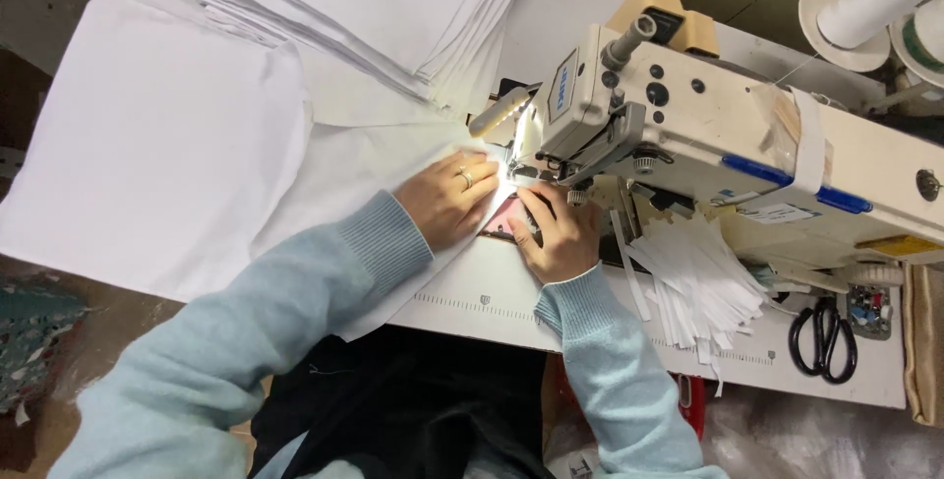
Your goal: Sewing white straps onto white fabric pieces using an industrial sewing machine.
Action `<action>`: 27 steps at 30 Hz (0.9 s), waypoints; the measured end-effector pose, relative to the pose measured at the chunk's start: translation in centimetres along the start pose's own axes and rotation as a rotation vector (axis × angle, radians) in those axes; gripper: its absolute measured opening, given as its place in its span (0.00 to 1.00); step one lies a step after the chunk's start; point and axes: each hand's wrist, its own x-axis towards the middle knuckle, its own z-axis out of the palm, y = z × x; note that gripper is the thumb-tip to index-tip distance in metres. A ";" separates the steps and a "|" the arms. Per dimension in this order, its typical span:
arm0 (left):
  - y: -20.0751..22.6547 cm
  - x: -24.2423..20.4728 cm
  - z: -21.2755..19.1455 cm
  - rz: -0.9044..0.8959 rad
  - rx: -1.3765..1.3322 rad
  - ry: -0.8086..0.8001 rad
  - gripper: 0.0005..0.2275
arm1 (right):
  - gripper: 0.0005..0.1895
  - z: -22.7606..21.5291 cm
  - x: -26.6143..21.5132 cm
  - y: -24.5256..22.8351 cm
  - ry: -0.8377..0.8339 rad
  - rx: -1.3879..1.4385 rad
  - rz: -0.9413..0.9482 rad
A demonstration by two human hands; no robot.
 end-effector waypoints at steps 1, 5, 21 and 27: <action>-0.1 0.3 -0.2 0.004 -0.004 -0.002 0.18 | 0.21 -0.2 0.8 0.0 -0.001 -0.003 0.005; 0.2 0.7 -1.2 0.027 -0.035 0.017 0.17 | 0.21 -0.3 1.5 -0.1 -0.052 0.077 -0.020; -0.1 0.8 -1.1 -0.031 -0.004 -0.044 0.18 | 0.23 -1.7 3.0 -1.0 -0.209 0.186 0.124; -0.2 0.9 -1.0 -0.049 0.001 -0.049 0.19 | 0.23 -1.8 3.2 -1.1 -0.205 0.194 0.130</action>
